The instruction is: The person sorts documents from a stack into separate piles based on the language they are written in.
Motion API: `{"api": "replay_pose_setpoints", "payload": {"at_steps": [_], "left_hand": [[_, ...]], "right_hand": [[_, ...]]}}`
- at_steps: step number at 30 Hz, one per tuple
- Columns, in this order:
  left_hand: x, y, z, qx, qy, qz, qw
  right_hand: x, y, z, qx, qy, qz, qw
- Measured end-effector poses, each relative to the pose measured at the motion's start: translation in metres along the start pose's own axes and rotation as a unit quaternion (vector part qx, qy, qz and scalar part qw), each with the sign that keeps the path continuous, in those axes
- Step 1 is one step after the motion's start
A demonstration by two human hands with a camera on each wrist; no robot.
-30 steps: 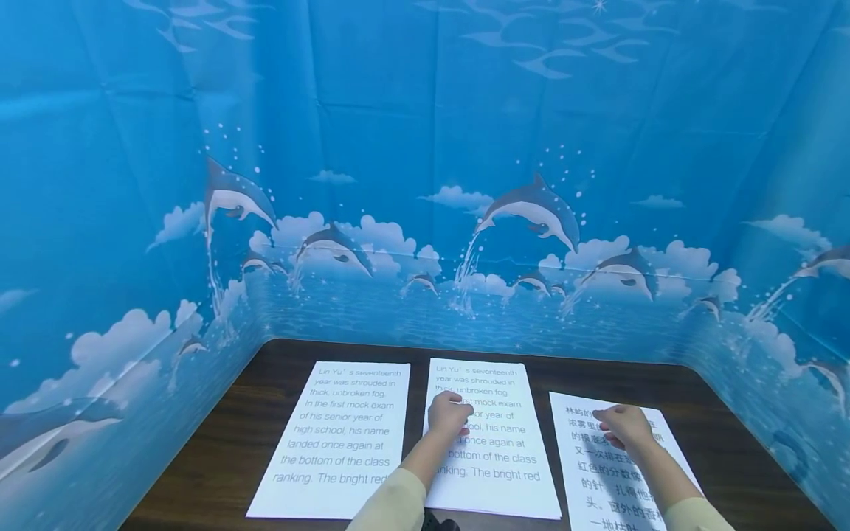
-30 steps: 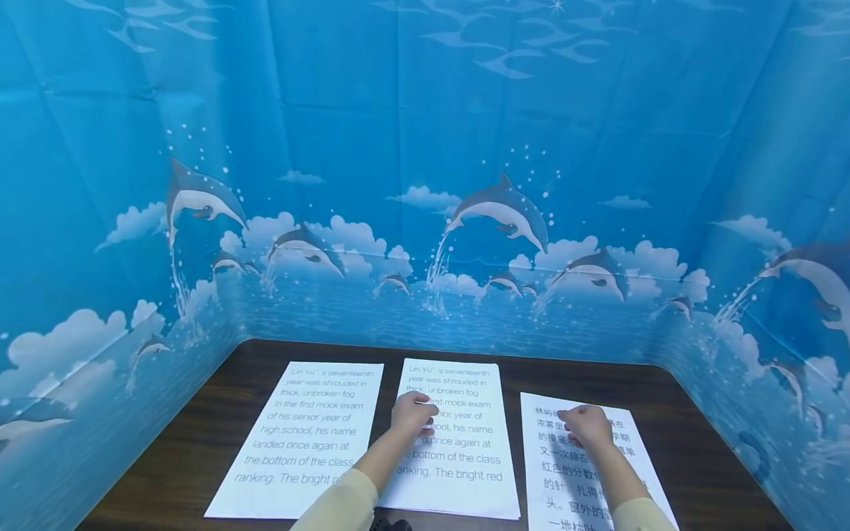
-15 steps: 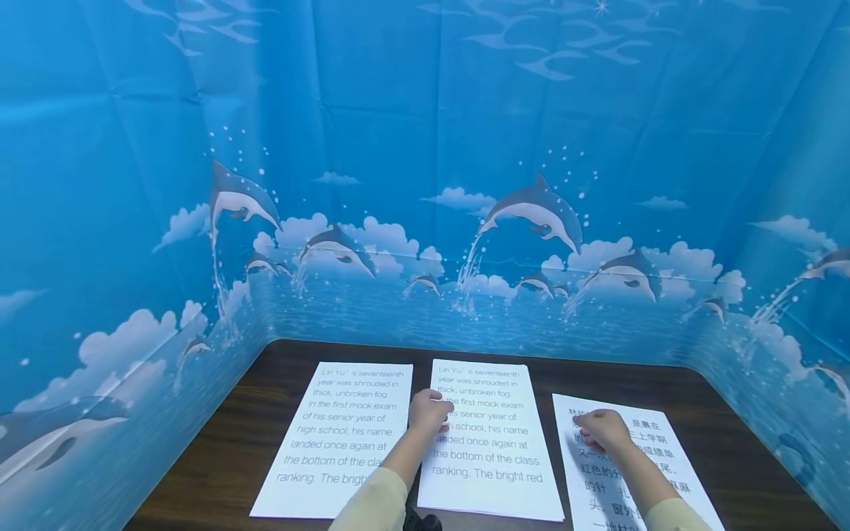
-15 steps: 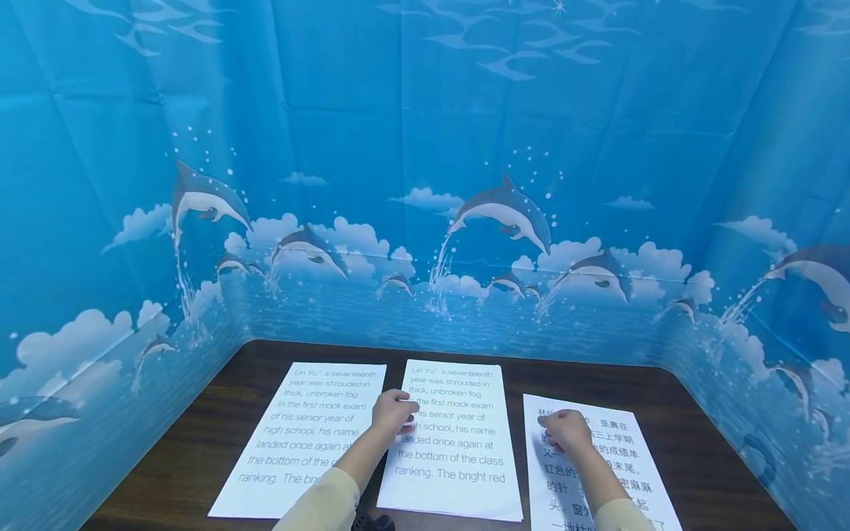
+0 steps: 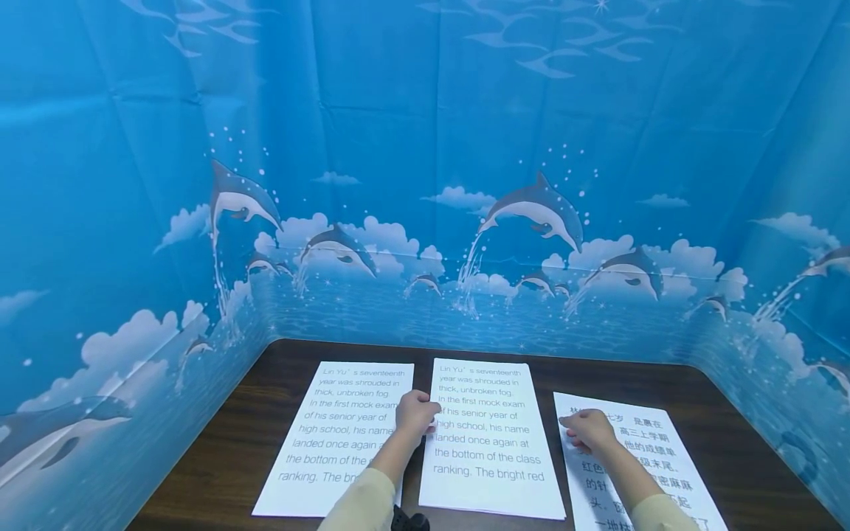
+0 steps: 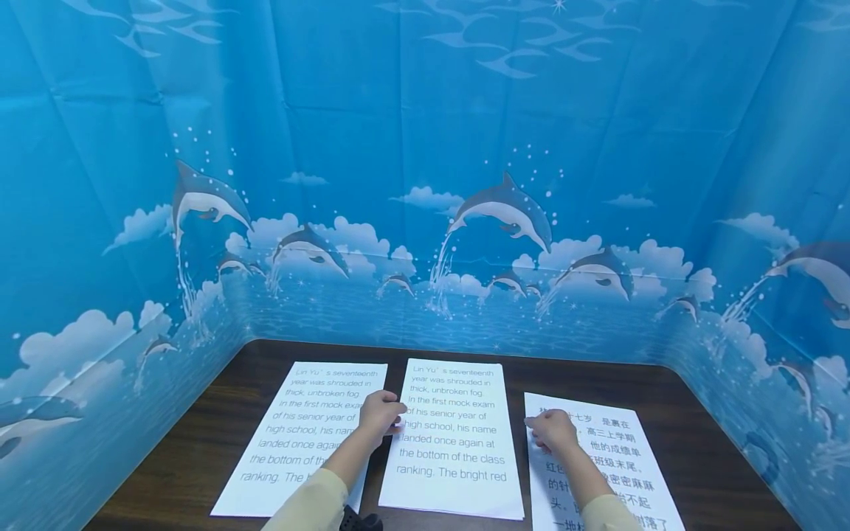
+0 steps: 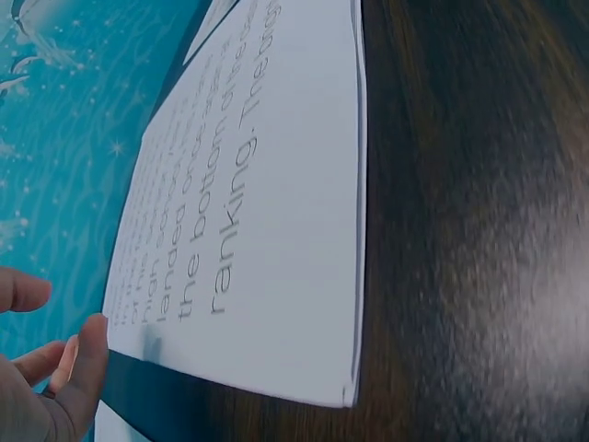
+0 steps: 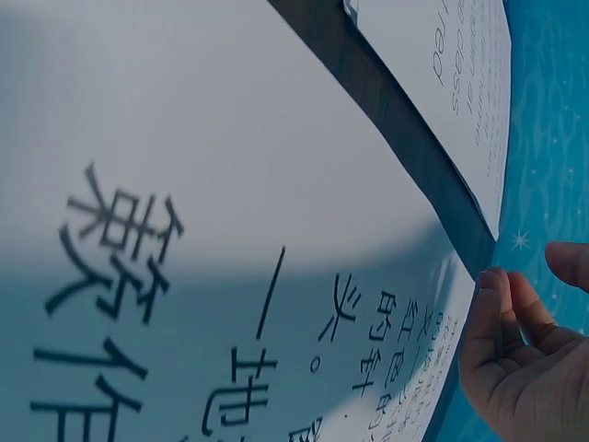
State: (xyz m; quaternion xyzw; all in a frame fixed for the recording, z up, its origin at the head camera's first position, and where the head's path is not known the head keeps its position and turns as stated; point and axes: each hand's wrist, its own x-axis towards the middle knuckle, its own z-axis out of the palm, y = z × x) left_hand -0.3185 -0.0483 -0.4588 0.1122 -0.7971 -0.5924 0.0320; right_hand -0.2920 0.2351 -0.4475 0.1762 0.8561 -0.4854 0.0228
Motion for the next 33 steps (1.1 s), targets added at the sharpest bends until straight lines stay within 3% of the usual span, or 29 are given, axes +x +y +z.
{"api": "replay_pose_setpoints", "payload": {"at_steps": [8, 13, 22, 33], "left_hand": [[0.001, -0.006, -0.011, -0.005, 0.006, -0.005, 1.0000], [0.001, -0.007, -0.015, 0.014, 0.008, -0.009, 0.9998], [0.000, -0.010, -0.015, 0.060, 0.004, -0.022, 0.9979], [-0.002, -0.011, -0.013, 0.064, 0.003, -0.021, 0.9977]], "right_hand": [[0.001, 0.003, 0.010, 0.007, -0.007, -0.003, 1.000], [0.000, 0.001, 0.016, 0.004, -0.001, -0.002, 1.000], [-0.003, 0.001, 0.024, 0.006, -0.012, -0.011, 1.000], [-0.002, 0.000, 0.031, -0.004, -0.009, 0.003, 1.000]]}}
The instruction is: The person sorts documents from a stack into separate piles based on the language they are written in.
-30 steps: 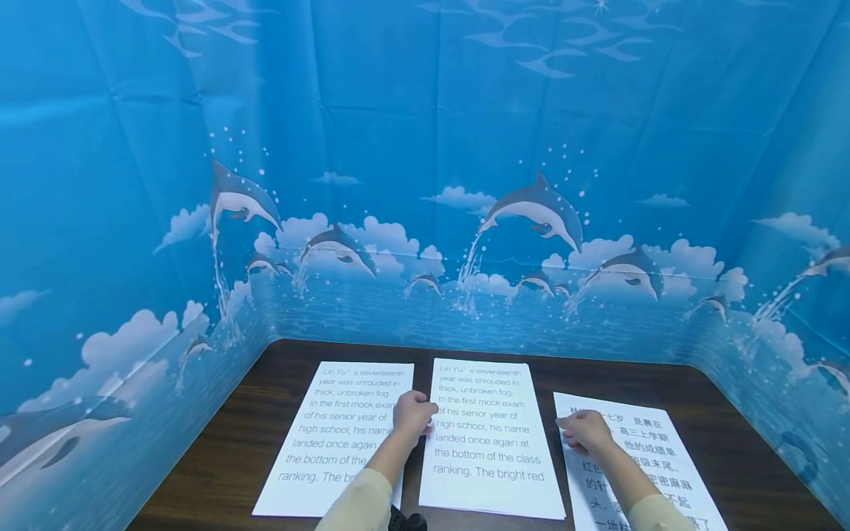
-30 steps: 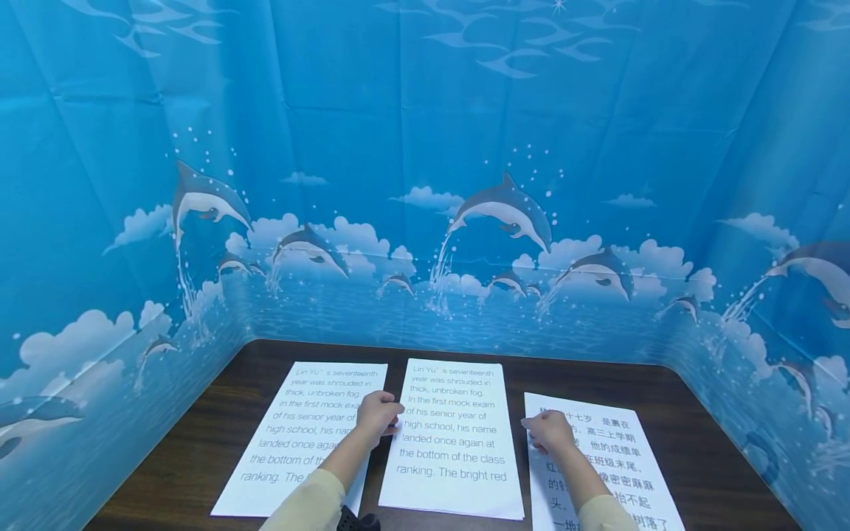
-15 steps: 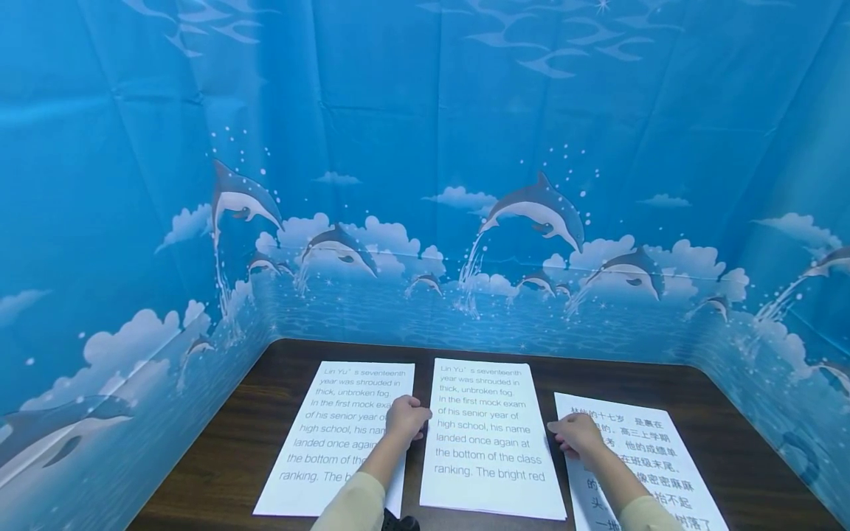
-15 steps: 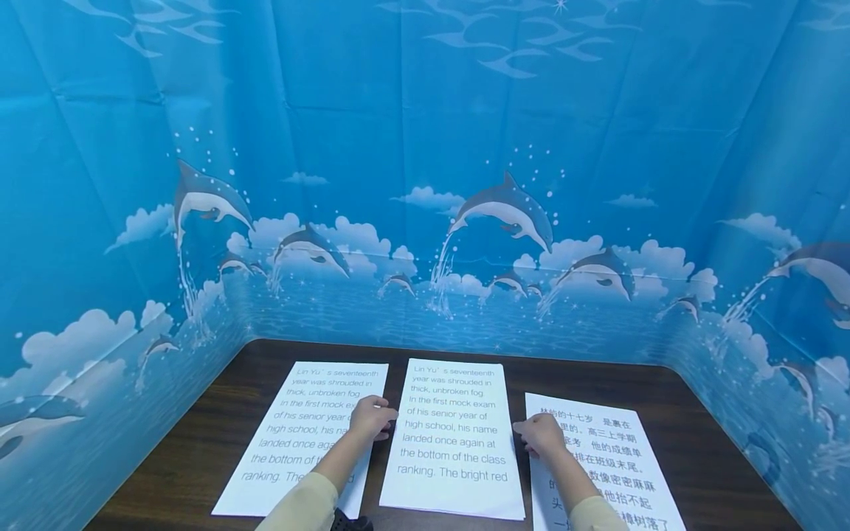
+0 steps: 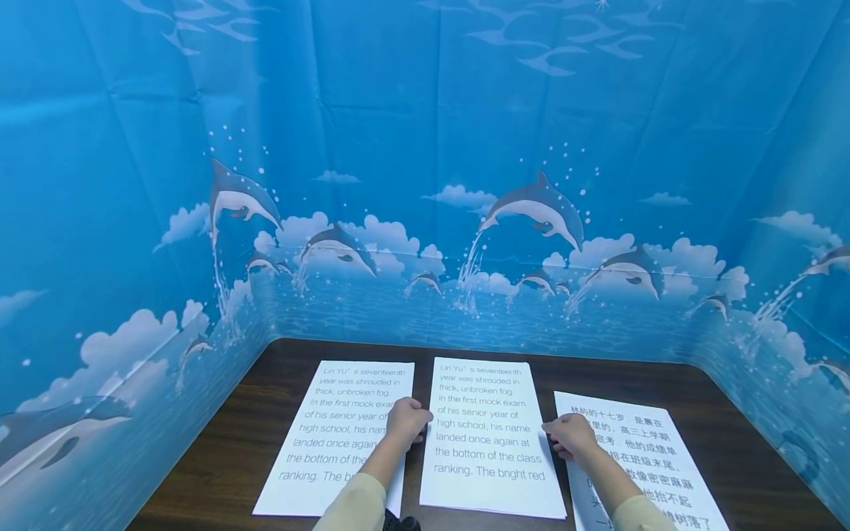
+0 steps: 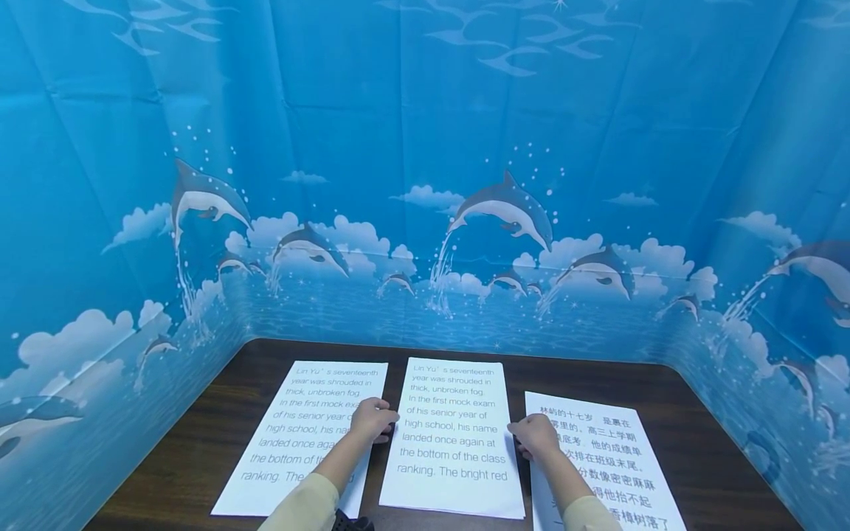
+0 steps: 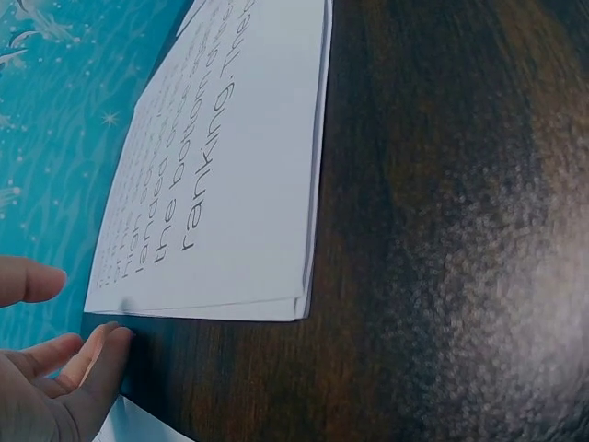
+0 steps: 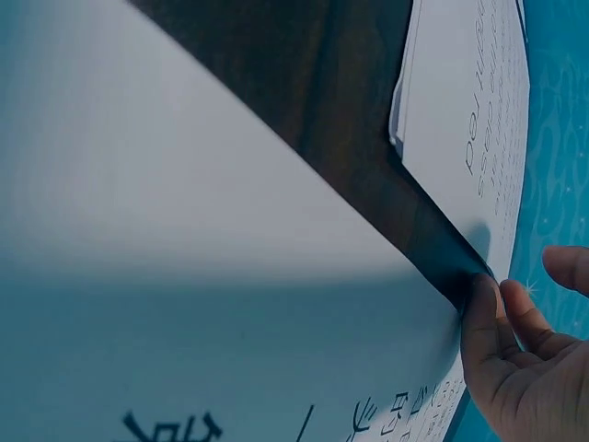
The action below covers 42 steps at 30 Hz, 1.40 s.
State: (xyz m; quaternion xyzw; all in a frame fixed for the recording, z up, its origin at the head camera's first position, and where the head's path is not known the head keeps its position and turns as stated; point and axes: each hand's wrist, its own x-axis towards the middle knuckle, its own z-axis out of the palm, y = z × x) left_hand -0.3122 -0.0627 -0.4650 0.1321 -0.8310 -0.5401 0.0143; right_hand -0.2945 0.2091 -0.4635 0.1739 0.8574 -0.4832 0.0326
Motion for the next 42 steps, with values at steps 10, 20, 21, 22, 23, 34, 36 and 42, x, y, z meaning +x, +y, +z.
{"api": "replay_pose_setpoints", "payload": {"at_steps": [10, 20, 21, 22, 23, 34, 36, 42], "left_hand": [[-0.001, 0.000, 0.001, -0.022, -0.007, 0.004, 0.9997], [-0.002, -0.001, 0.002, -0.036, -0.009, -0.001, 0.9993], [-0.002, -0.001, 0.002, -0.034, -0.009, 0.001, 0.9994], [-0.001, -0.002, 0.002, -0.032, -0.008, 0.003, 0.9995], [-0.001, -0.002, 0.003, -0.029, -0.008, 0.003, 0.9995], [0.000, -0.004, 0.005, 0.014, 0.007, 0.029, 0.9995], [-0.002, -0.003, 0.005, 0.017, 0.000, 0.029, 0.9994], [-0.003, -0.002, 0.005, 0.022, -0.004, 0.030, 0.9993]], "right_hand": [[-0.002, -0.004, 0.004, 0.019, 0.003, 0.014, 1.000], [0.000, 0.003, 0.008, 0.045, 0.003, 0.003, 0.999], [0.000, 0.003, 0.008, 0.047, 0.003, 0.003, 0.999], [0.000, 0.003, 0.008, 0.049, 0.004, 0.004, 0.999], [0.000, 0.003, 0.008, 0.049, 0.004, 0.004, 0.999], [-0.004, -0.001, 0.011, 0.051, 0.002, 0.012, 0.999], [-0.003, 0.000, 0.013, 0.053, 0.000, 0.014, 0.998], [0.001, 0.002, 0.016, 0.065, -0.016, 0.024, 0.997]]}}
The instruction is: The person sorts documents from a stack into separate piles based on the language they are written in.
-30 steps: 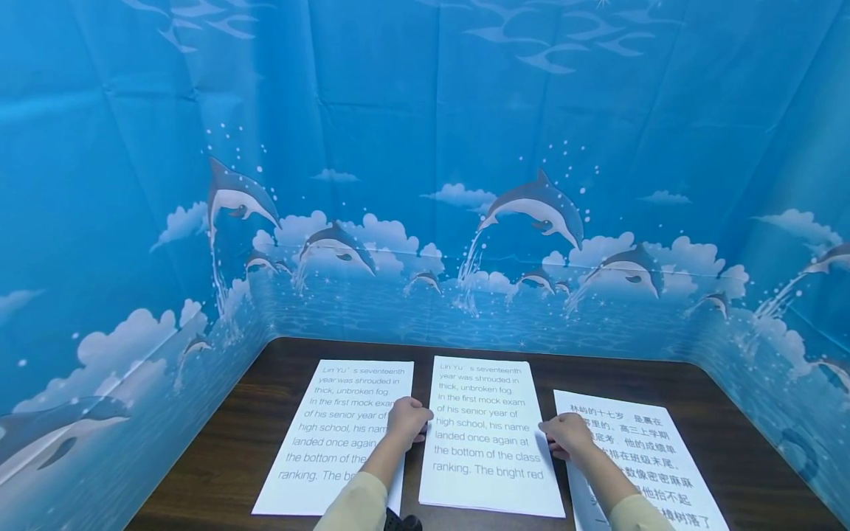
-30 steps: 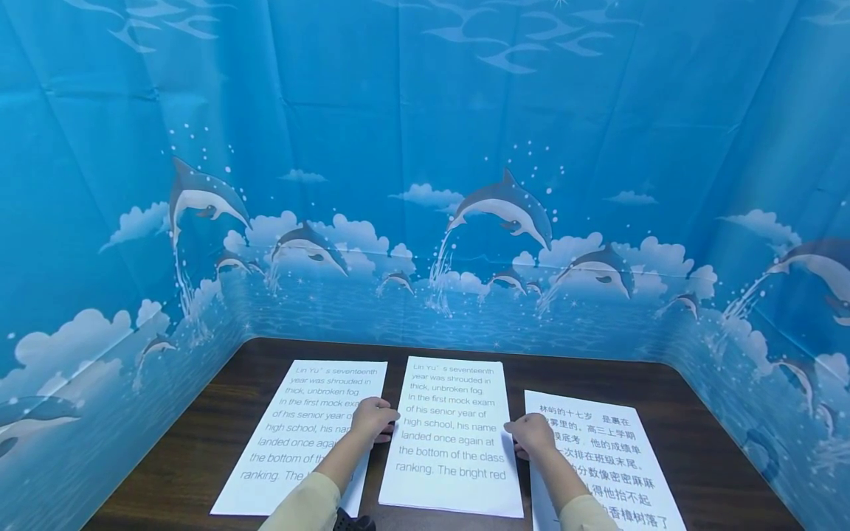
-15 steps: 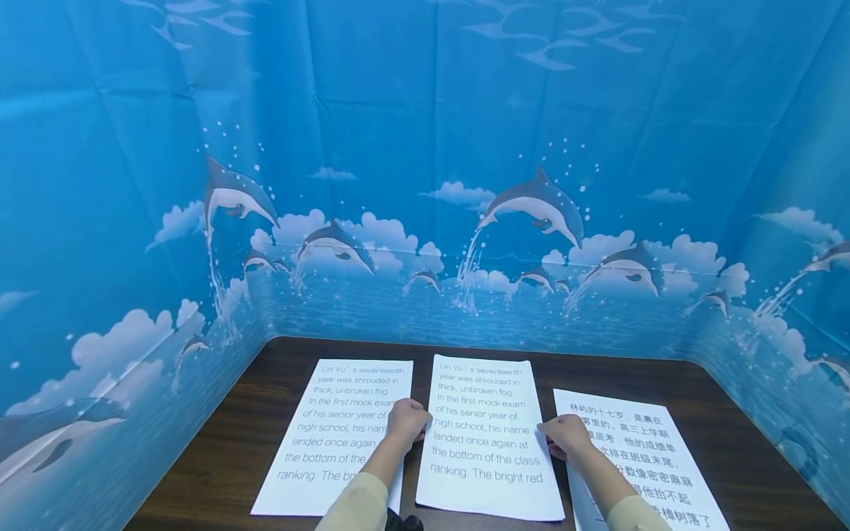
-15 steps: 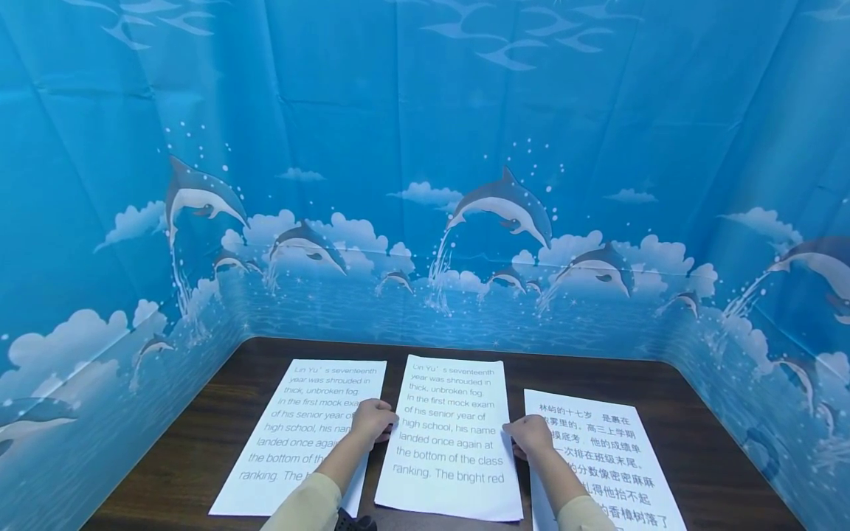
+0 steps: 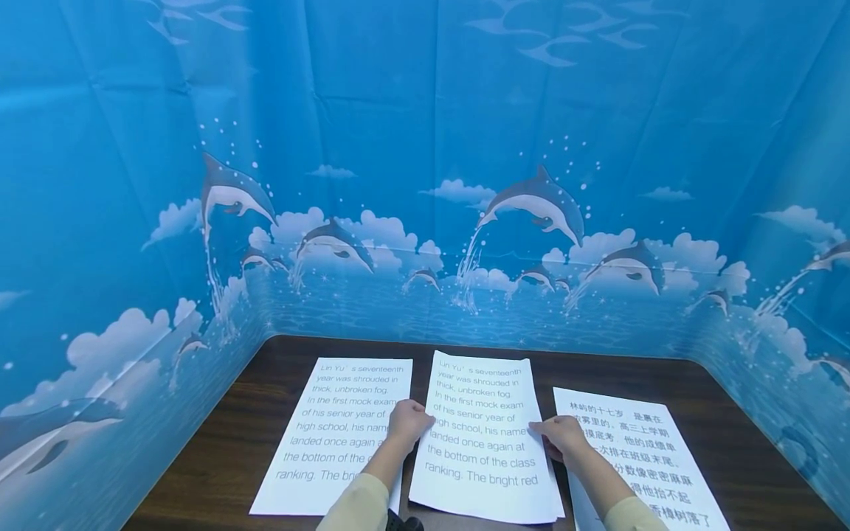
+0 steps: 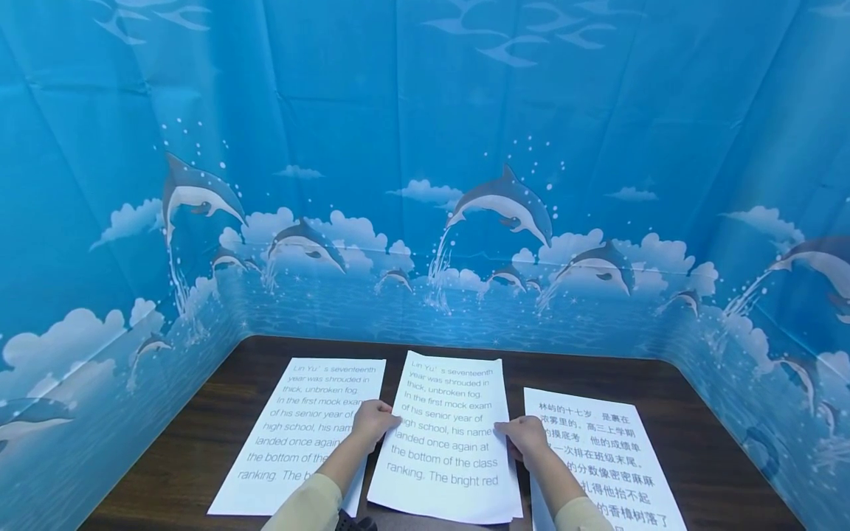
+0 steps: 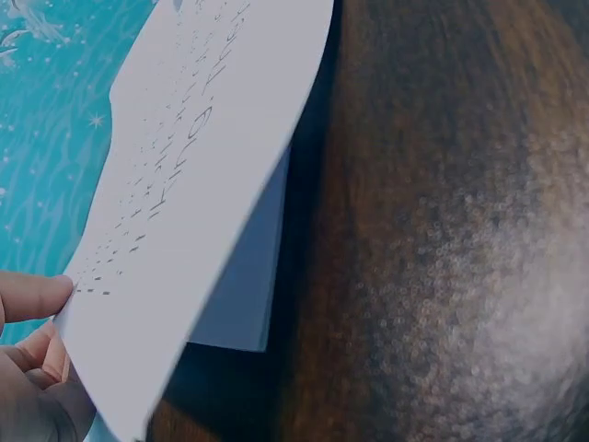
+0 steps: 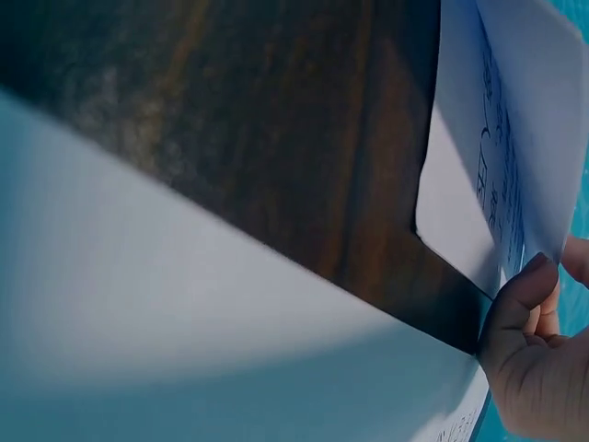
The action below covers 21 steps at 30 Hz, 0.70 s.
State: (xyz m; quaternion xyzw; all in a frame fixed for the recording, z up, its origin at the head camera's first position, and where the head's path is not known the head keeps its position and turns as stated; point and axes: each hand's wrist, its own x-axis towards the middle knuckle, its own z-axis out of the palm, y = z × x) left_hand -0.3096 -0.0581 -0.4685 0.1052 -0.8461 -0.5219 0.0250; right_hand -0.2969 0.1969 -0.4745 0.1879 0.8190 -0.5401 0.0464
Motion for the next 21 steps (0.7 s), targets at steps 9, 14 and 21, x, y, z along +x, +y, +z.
{"api": "replay_pose_setpoints", "payload": {"at_steps": [9, 14, 21], "left_hand": [[0.0035, -0.0043, 0.0026, 0.010, 0.018, -0.003, 0.9998], [0.0036, -0.0048, 0.0035, 0.005, 0.018, -0.010, 0.9998], [0.0006, -0.0037, 0.0025, 0.008, 0.022, -0.005, 0.9997]], "right_hand": [[0.0004, 0.0000, 0.0004, 0.000, 0.002, -0.006, 1.000], [-0.0007, -0.0003, 0.0004, 0.009, 0.003, -0.006, 1.000], [-0.0022, 0.0008, -0.0003, 0.018, 0.008, -0.007, 1.000]]}}
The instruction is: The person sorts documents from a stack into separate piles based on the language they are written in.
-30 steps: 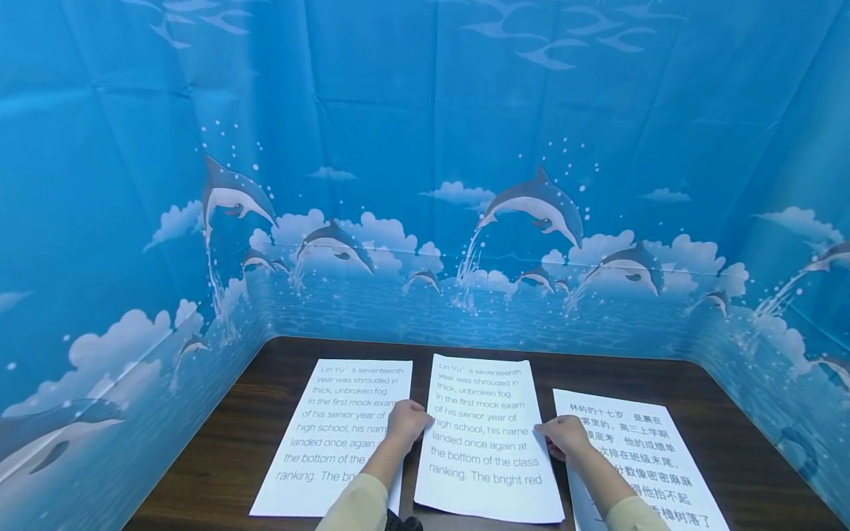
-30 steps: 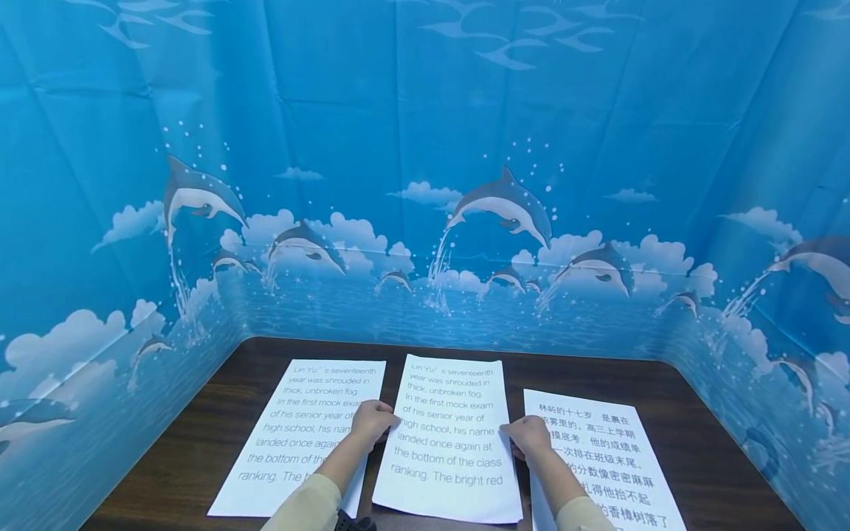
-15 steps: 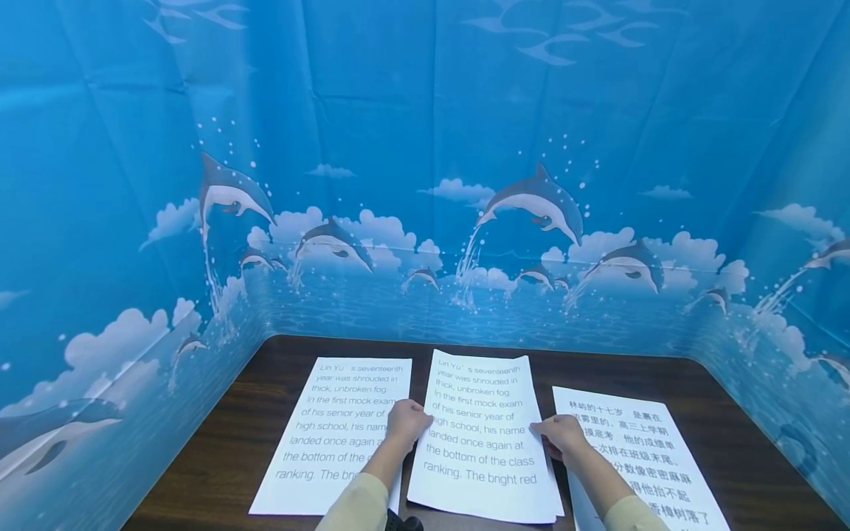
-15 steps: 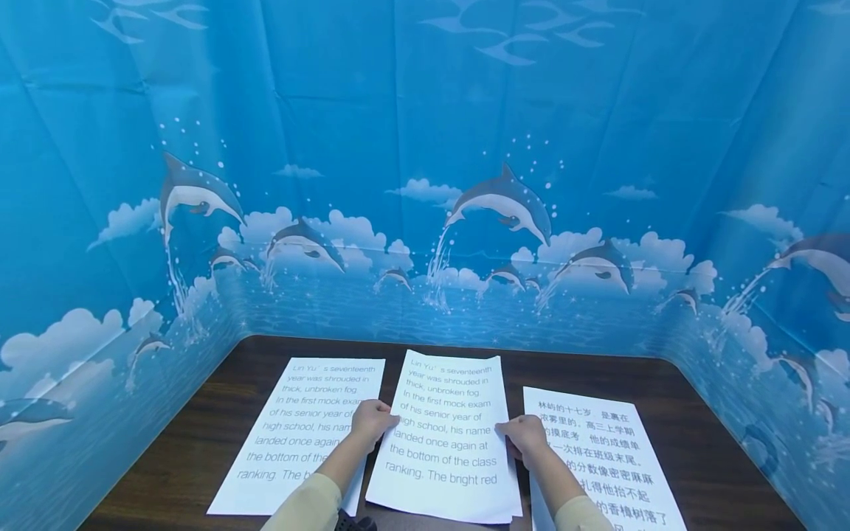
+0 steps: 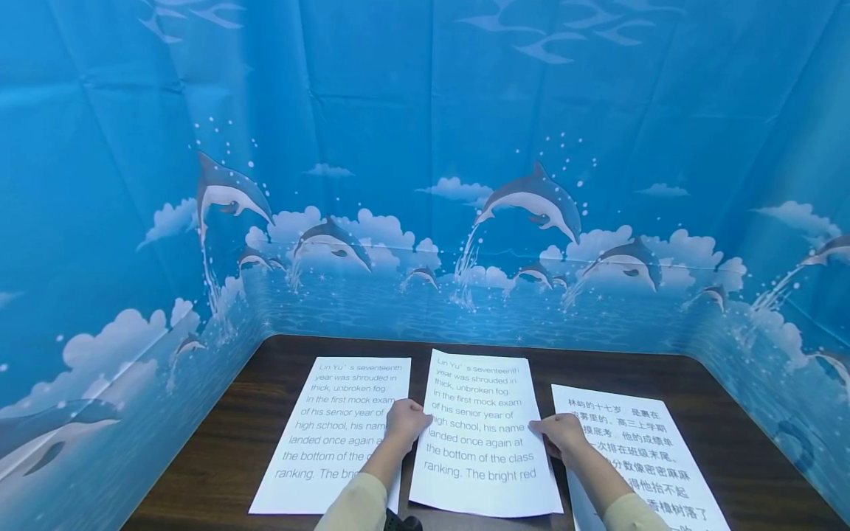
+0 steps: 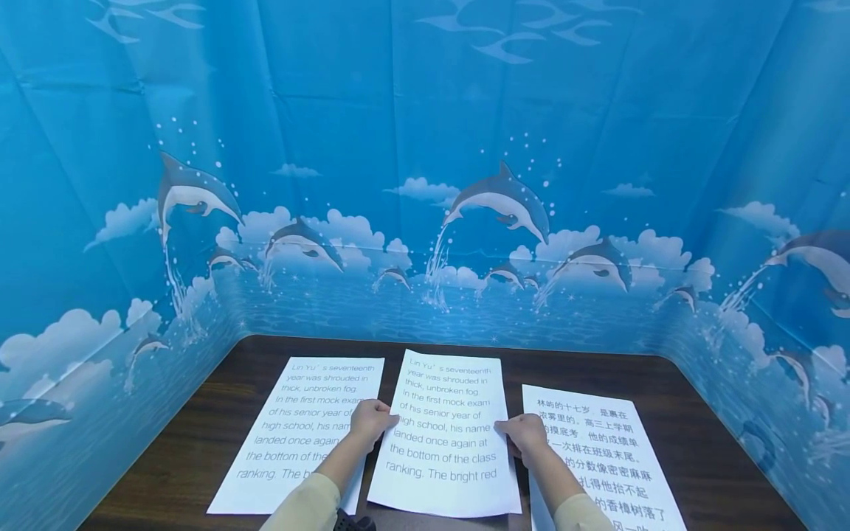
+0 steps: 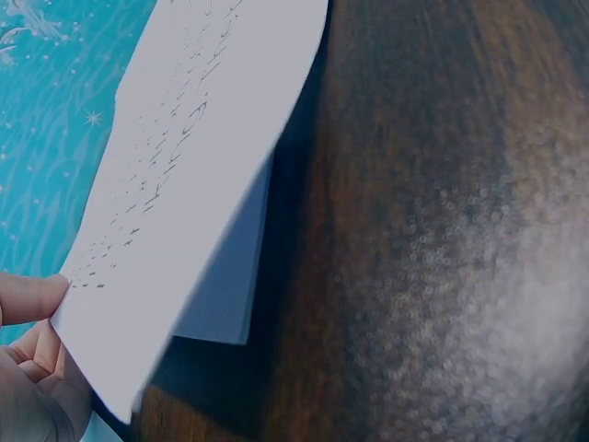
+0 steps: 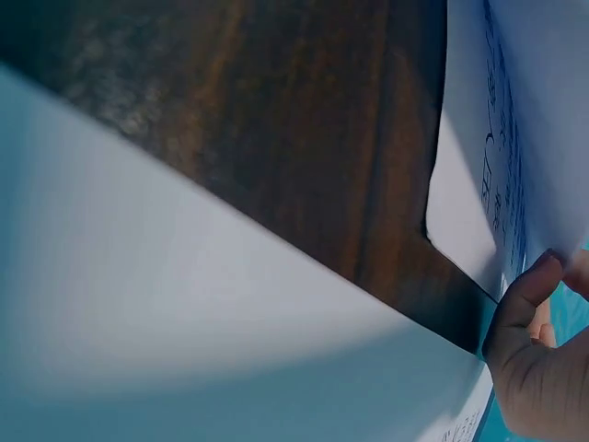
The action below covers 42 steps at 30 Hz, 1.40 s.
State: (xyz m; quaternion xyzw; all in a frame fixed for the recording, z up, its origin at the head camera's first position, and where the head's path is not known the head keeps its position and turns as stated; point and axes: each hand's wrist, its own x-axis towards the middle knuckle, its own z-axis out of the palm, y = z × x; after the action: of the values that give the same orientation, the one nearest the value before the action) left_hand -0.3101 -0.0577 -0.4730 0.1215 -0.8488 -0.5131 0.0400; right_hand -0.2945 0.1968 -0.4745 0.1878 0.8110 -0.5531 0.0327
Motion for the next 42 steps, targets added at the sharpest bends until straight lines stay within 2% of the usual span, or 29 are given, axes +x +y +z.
{"api": "replay_pose_setpoints", "payload": {"at_steps": [10, 23, 42], "left_hand": [[0.001, -0.003, 0.001, 0.005, -0.012, -0.005, 0.9999], [0.005, -0.004, 0.001, 0.002, -0.029, -0.012, 0.9995], [0.008, -0.002, -0.001, 0.033, -0.020, 0.014, 0.9992]], "right_hand": [[-0.004, 0.000, -0.001, -0.034, 0.012, -0.011, 0.999], [-0.005, -0.003, -0.001, -0.047, 0.017, -0.020, 0.999], [-0.009, -0.011, -0.005, -0.085, 0.020, -0.027, 0.996]]}}
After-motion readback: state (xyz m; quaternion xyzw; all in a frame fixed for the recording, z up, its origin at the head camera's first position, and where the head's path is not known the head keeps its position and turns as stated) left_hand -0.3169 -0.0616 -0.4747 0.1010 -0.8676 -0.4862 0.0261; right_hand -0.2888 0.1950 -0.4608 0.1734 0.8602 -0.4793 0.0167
